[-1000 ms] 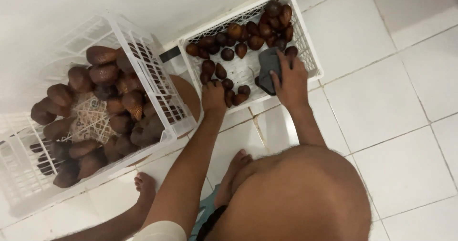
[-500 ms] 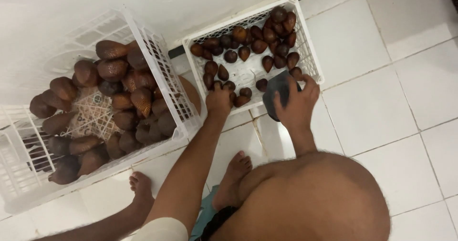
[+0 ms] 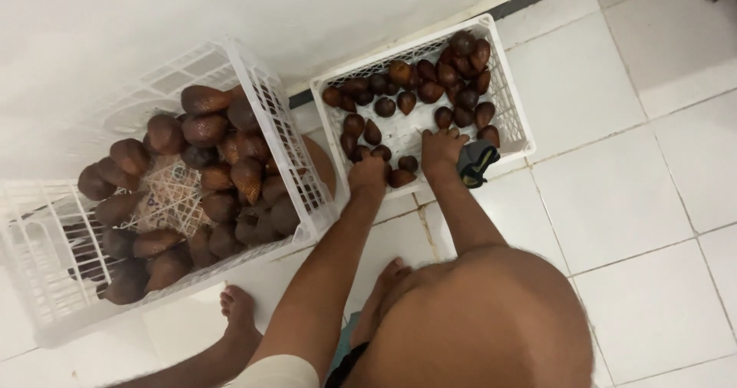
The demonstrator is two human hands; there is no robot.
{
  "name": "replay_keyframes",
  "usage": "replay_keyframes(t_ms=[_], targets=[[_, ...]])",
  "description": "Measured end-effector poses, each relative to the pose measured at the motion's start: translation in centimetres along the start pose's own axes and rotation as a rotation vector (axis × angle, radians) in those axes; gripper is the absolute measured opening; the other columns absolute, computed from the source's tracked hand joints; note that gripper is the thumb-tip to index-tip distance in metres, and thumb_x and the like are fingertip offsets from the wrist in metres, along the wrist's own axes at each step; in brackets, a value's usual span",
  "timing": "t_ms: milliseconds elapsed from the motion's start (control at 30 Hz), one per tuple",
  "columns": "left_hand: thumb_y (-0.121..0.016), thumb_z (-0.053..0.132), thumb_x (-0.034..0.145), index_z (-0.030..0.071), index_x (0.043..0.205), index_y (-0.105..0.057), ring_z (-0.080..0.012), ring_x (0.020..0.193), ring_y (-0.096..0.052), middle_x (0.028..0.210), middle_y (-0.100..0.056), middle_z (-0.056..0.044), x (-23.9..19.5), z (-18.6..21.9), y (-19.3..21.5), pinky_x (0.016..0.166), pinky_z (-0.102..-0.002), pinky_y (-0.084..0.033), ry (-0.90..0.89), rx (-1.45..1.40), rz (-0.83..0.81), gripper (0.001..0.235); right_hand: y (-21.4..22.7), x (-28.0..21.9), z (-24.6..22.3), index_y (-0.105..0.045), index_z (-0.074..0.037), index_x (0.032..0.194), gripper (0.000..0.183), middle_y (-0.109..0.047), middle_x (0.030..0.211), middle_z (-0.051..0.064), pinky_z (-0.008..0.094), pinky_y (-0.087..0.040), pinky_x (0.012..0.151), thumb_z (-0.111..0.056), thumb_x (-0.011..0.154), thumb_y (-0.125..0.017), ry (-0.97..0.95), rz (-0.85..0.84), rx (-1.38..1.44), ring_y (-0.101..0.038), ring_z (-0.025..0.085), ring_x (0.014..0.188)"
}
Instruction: The person sits on the floor and wipes brown nuts with a gray cloth, handling them one by one. They transfer the cleaned nuts into a separate white plastic crate.
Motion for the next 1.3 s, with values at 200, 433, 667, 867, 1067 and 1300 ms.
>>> replay_keyframes(t_ms=[200, 433, 667, 867, 1067, 1300], targets=[[-0.062, 0.013, 0.094, 0.001, 0.137, -0.055, -0.0441, 0.112, -0.068, 0.147, -0.047, -0.024, -6.5, 1.9, 8.3, 0.1, -0.057, -0.057, -0.035, -0.237, -0.075, 0.045, 10.4, -9.7, 0.7, -0.063, -0.01, 0.132, 0.039, -0.066, 0.126, 0.024, 0.055, -0.045, 0.104, -0.013, 0.094, -0.071, 0.084, 0.24, 0.326, -0.059, 0.039, 0.125], [-0.065, 0.022, 0.096, 0.004, 0.14, -0.043, -0.0511, 0.119, -0.062, 0.156, -0.033, -0.017, -11.2, 7.1, 15.1, 0.103, -0.061, -0.054, -0.191, -0.398, 0.02, 0.052, 17.1, -13.5, 3.9, -0.047, 0.006, 0.143, 0.064, -0.058, 0.122, 0.039, 0.063, -0.054, 0.092, -0.021, 0.091, -0.073, 0.186, 0.431, 0.771, -0.061, 0.055, 0.114], [-0.065, 0.022, 0.093, 0.004, 0.145, -0.041, -0.0555, 0.107, -0.066, 0.151, -0.038, -0.024, -20.1, 12.0, 24.5, 0.089, -0.064, -0.059, -0.582, -0.605, 0.389, 0.06, 28.9, -19.4, 9.5, -0.045, 0.005, 0.136, 0.052, -0.057, 0.117, 0.035, 0.06, -0.055, 0.089, -0.001, 0.097, -0.078, 0.458, 0.77, 1.184, -0.061, 0.056, 0.109], [-0.061, 0.032, 0.094, 0.009, 0.144, -0.041, -0.033, 0.092, -0.07, 0.15, -0.041, -0.013, -29.4, 6.5, 35.2, 0.06, -0.046, -0.062, -0.568, -0.651, 0.573, 0.059, 42.0, -29.0, 5.1, -0.051, -0.002, 0.122, 0.031, -0.065, 0.11, 0.012, 0.031, -0.058, 0.084, -0.003, 0.098, -0.072, 0.565, 0.524, 0.965, -0.066, 0.02, 0.099], [-0.08, 0.024, 0.087, 0.006, 0.126, -0.056, -0.032, 0.095, -0.069, 0.133, -0.052, -0.017, -29.2, -8.4, 37.0, 0.085, -0.043, -0.061, -0.257, -0.573, 0.71, 0.049, 45.1, -30.6, -5.2, -0.063, -0.009, 0.126, 0.045, -0.064, 0.117, 0.017, 0.041, -0.056, 0.091, -0.024, 0.086, -0.076, 0.802, 0.27, 0.402, -0.065, 0.031, 0.105], [-0.089, 0.027, 0.078, 0.005, 0.129, -0.055, -0.0391, 0.108, -0.058, 0.118, -0.055, -0.02, -23.0, -19.9, 30.8, 0.085, -0.048, -0.053, -0.081, -0.469, 0.546, 0.065, 41.9, -27.9, -15.2, -0.056, -0.013, 0.142, 0.062, -0.06, 0.114, 0.019, 0.052, -0.052, 0.077, -0.021, 0.083, -0.074, 0.971, 0.255, 0.074, -0.062, 0.042, 0.102]])
Point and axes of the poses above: each hand's wrist, its own x-axis towards the middle knuckle, its own y-axis out of the back of the hand, z = x × y, the point moved 2 cm from there along x, towards the middle knuckle
